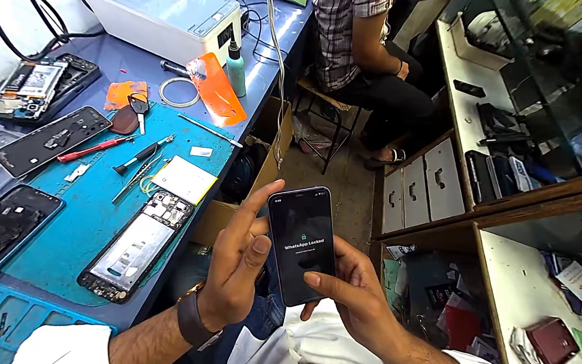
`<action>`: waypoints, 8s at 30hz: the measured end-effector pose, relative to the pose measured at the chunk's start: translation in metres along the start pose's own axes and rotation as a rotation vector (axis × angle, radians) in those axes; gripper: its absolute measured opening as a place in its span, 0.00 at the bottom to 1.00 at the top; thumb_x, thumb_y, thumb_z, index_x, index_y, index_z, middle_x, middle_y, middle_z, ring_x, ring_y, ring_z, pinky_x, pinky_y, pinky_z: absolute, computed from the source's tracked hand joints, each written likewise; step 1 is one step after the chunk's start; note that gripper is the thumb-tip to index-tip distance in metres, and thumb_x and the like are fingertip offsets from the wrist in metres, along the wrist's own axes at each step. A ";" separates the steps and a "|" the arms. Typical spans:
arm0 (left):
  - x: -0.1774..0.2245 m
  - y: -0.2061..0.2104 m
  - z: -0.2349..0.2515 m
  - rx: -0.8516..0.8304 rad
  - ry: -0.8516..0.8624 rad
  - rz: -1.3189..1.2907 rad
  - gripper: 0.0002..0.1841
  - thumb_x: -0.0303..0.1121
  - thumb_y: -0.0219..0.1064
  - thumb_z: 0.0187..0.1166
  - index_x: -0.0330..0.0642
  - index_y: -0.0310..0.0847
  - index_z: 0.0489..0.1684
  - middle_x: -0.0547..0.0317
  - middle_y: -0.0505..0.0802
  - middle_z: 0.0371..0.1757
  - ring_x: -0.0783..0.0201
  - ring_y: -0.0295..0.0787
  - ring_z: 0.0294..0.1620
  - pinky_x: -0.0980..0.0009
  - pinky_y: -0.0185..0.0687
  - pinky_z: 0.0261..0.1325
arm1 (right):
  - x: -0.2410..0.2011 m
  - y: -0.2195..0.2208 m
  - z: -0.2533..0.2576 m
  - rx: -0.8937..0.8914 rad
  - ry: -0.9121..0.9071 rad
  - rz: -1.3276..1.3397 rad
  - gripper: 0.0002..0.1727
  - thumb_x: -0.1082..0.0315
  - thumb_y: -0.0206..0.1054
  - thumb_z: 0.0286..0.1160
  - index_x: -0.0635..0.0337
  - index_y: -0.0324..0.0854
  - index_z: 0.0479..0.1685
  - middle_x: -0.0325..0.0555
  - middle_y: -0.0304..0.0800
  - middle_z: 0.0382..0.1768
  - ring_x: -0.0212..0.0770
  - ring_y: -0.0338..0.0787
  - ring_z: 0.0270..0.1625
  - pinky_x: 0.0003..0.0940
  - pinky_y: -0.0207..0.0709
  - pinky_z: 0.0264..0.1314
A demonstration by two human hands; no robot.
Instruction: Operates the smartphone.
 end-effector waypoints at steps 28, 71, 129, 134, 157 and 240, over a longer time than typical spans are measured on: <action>-0.001 0.002 -0.001 -0.002 -0.026 -0.048 0.32 0.49 0.43 0.94 0.40 0.52 0.92 0.52 0.91 0.60 0.60 0.90 0.62 0.64 0.89 0.65 | 0.000 -0.001 -0.001 0.005 0.003 -0.014 0.17 0.70 0.70 0.77 0.64 0.79 0.63 0.59 0.91 0.50 0.47 0.97 0.45 0.41 0.94 0.35; -0.002 0.001 0.001 0.003 -0.080 -0.158 0.30 0.32 0.44 0.88 0.43 0.48 0.93 0.49 0.91 0.55 0.58 0.93 0.55 0.62 0.92 0.58 | -0.003 -0.002 0.002 -0.059 0.058 0.101 0.17 0.61 0.63 0.84 0.61 0.82 0.64 0.61 0.91 0.52 0.48 0.96 0.47 0.44 0.94 0.42; -0.008 0.020 -0.005 -0.228 -0.380 -0.653 0.48 0.12 0.57 0.71 0.60 0.41 0.93 0.38 0.80 0.74 0.35 0.89 0.62 0.43 0.95 0.45 | -0.032 -0.025 0.006 -0.157 0.002 -0.060 0.37 0.82 0.61 0.71 0.50 0.66 0.84 0.61 0.86 0.62 0.54 0.94 0.55 0.50 0.93 0.53; -0.006 0.019 -0.005 -0.211 -0.362 -0.632 0.47 0.11 0.56 0.71 0.60 0.43 0.92 0.38 0.81 0.73 0.34 0.90 0.60 0.43 0.96 0.45 | -0.037 -0.024 0.007 -0.201 -0.014 -0.050 0.34 0.81 0.60 0.75 0.50 0.66 0.84 0.59 0.87 0.62 0.53 0.94 0.56 0.50 0.92 0.55; -0.002 0.021 -0.013 -0.213 -0.235 -0.467 0.46 0.17 0.61 0.75 0.59 0.41 0.93 0.41 0.84 0.71 0.40 0.93 0.54 0.51 0.97 0.47 | -0.034 -0.021 0.003 -0.143 -0.145 -0.135 0.29 0.74 0.71 0.77 0.52 0.71 0.79 0.57 0.89 0.56 0.49 0.96 0.49 0.44 0.94 0.52; -0.001 0.019 -0.013 -0.223 -0.143 -0.314 0.46 0.20 0.61 0.74 0.56 0.41 0.94 0.49 0.86 0.69 0.53 0.93 0.54 0.61 0.96 0.48 | -0.029 -0.012 0.002 -0.044 -0.253 -0.281 0.33 0.74 0.76 0.70 0.52 0.70 0.77 0.51 0.90 0.53 0.45 0.96 0.49 0.39 0.94 0.52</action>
Point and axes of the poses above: each hand's wrist, its own z-axis towards the middle knuckle, its own y-axis out of the palm, x = y × z, the point moved 4 cm from there along z, towards the middle knuckle
